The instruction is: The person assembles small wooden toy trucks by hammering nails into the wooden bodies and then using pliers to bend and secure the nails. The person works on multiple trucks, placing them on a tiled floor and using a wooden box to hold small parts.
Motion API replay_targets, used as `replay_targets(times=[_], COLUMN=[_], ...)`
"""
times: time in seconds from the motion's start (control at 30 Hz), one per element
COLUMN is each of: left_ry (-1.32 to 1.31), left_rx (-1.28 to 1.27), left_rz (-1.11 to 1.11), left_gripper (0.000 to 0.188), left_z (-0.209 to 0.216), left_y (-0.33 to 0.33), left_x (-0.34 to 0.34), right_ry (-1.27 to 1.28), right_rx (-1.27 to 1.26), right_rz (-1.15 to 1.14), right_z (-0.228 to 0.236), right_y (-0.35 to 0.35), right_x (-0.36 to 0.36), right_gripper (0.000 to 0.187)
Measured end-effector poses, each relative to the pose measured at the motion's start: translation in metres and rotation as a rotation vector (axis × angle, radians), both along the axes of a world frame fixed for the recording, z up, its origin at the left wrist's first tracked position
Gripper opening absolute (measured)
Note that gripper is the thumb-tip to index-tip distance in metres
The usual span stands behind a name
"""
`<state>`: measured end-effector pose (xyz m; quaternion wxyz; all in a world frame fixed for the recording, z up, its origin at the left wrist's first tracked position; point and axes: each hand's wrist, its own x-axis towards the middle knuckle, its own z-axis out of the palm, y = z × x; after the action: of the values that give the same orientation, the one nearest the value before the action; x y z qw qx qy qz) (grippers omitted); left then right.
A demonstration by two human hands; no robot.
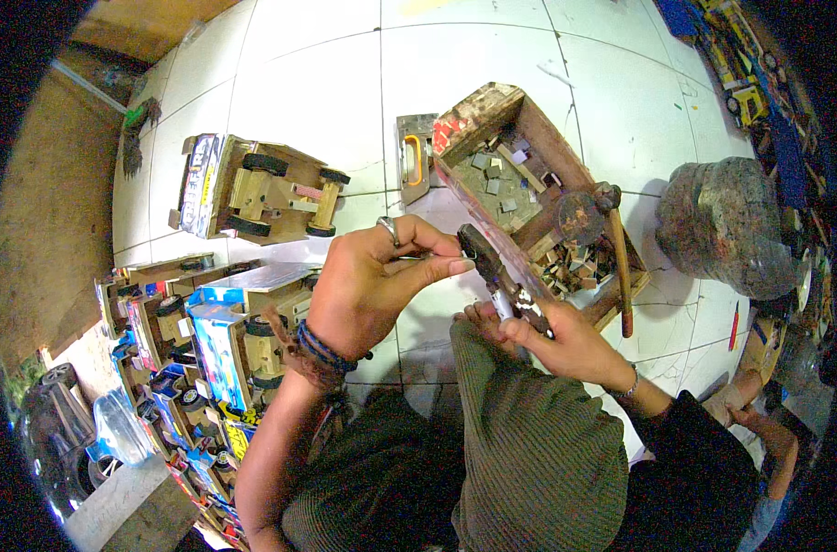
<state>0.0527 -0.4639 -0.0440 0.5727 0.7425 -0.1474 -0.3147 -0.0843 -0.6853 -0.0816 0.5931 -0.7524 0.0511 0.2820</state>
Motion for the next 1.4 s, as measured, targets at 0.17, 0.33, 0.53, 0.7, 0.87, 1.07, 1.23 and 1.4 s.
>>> replay_targets(times=[0.17,0.33,0.53,0.7,0.87,1.07,1.23,1.4], left_ry=[0.047,0.102,0.137,0.135,0.165,0.140,0.196,0.213], left_rx=[0.041,0.077,0.031,0.069,0.028,0.087,0.043,0.039], left_rz=[-0.064,-0.111,-0.146,-0.173,-0.188,-0.212,-0.182,-0.184], left_gripper=[0.015,0.015,0.014,0.014,0.013,0.015,0.015,0.013], left_z=[-0.011,-0.020,-0.024,-0.028,-0.029,-0.026,-0.024,-0.025], left_y=[-0.006,-0.017,-0.031,-0.044,-0.054,-0.058,-0.056,-0.054], left_x=[0.007,0.016,0.021,0.027,0.033,0.037,0.035,0.036], right_ry=[0.187,0.228,0.296,0.192,0.164,0.165,0.032,0.133], right_rx=[0.244,0.258,0.264,0.197,0.203,0.115,0.061,0.028], right_rz=[-0.119,-0.099,-0.119,-0.089,-0.158,-0.144,-0.180,-0.122], right_z=[-0.009,-0.002,-0.001,-0.012,-0.014,-0.023,-0.029,-0.030], right_y=[0.004,-0.003,-0.009,-0.012,-0.019,-0.025,-0.021,-0.023], right_x=[-0.011,-0.019,-0.016,-0.011,-0.014,-0.020,-0.022,-0.023], right_gripper=[0.043,0.045,0.043,0.040,0.040,0.046,0.048,0.049])
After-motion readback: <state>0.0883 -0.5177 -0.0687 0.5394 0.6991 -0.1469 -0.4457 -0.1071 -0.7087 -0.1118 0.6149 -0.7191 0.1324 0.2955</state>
